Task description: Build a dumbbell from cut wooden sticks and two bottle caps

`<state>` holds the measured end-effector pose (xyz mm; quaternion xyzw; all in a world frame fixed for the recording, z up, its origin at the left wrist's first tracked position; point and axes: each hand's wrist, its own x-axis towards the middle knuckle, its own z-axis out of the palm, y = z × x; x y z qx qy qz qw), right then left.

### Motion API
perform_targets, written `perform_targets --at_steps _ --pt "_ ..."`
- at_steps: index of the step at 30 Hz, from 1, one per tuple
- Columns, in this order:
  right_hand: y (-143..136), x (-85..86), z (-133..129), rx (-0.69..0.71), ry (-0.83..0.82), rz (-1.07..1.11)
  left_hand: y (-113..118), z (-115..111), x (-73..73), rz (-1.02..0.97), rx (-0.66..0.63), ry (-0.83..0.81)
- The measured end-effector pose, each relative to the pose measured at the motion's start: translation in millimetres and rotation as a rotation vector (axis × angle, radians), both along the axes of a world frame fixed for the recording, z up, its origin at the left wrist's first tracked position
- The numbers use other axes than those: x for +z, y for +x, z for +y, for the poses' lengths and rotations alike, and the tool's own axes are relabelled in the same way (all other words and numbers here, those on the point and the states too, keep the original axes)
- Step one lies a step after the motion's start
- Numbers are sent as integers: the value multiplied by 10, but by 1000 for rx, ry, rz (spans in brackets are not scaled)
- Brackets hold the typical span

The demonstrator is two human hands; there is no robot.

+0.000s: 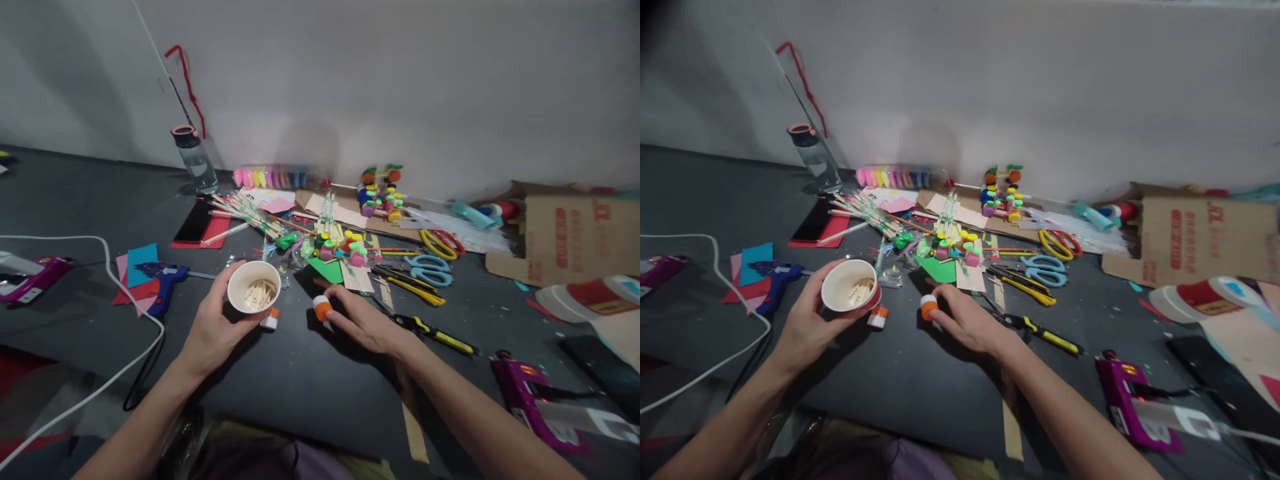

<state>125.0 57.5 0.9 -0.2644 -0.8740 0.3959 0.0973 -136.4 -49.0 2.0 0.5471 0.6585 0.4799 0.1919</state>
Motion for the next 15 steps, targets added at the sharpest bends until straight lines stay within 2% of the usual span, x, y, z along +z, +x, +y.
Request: perform_targets --at_steps 2,5,6,9,11,15 --pt "3 53 -153 64 -3 14 -26 -15 7 -11 0 -11" --pt "-49 24 -333 254 -31 40 -48 -28 6 -14 19 -25" --pt "-67 -7 -307 253 -25 38 -45 -27 5 -10 22 -25" --pt "-73 -80 -55 30 36 -13 -10 -18 7 -3 3 -18" --pt "-59 -76 48 -42 70 -35 13 -10 7 -9 -12 -24" --pt "-79 -31 -113 130 75 -9 13 -1 9 -18 38 -8"
